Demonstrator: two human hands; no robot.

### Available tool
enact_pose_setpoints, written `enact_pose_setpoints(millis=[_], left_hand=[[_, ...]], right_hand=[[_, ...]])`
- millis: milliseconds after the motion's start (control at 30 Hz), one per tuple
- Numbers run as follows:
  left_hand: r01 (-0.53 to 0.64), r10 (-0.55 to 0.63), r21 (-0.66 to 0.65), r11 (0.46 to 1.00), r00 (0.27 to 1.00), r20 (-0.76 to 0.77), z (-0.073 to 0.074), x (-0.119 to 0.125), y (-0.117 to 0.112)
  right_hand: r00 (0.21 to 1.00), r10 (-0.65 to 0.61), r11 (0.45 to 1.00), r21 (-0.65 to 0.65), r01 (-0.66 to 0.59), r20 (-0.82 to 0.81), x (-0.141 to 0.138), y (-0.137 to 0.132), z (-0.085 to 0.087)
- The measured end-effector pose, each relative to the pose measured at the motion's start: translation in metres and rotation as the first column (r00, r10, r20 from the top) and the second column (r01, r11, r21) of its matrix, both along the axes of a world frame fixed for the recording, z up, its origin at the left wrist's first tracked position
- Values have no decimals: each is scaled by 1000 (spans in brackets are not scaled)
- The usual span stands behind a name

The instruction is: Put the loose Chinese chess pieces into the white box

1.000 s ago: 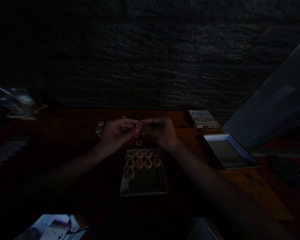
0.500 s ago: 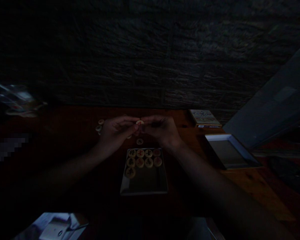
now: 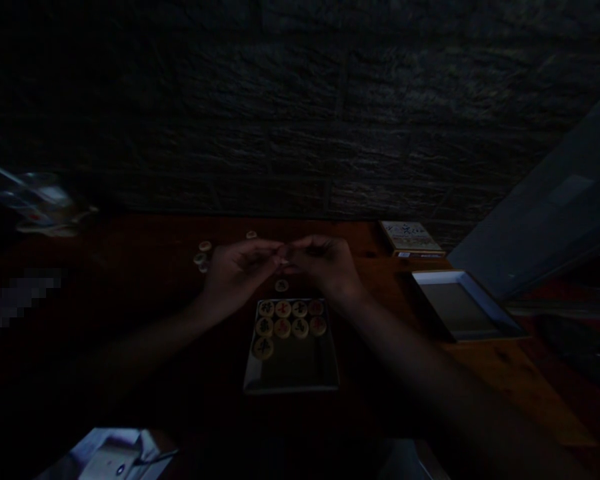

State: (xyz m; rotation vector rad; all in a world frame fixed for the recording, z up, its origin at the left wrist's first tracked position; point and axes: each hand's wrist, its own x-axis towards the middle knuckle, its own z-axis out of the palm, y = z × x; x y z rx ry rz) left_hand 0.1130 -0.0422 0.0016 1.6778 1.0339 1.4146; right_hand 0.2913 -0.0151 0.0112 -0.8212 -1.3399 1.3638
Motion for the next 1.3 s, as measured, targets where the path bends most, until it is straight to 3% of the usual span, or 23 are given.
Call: enact_pose_setpoints(millis=[167,333,700,900,1300], left_hand=[[41,-40,-28,999,998,41,-3,1,0],[59,-61,23,998,994,90,-5,0,2],[46,-45,-3,999,985,164,-1,-2,5],[46,-41,-16,999,975,217,-3,-3,5],[10,-14,113,994,999,32,-2,-2,-1]], right_hand=[[1000,-20,1000,-22,20,-1,2,1,1],[1000,-15,1000,-3,15,5,4,0,5],[995,94,996,-6,-94,-23,9,0,2],[997,58,994,94,-63,54,9,0,3],[998,16,992,123,-23,57,3,-4,5]])
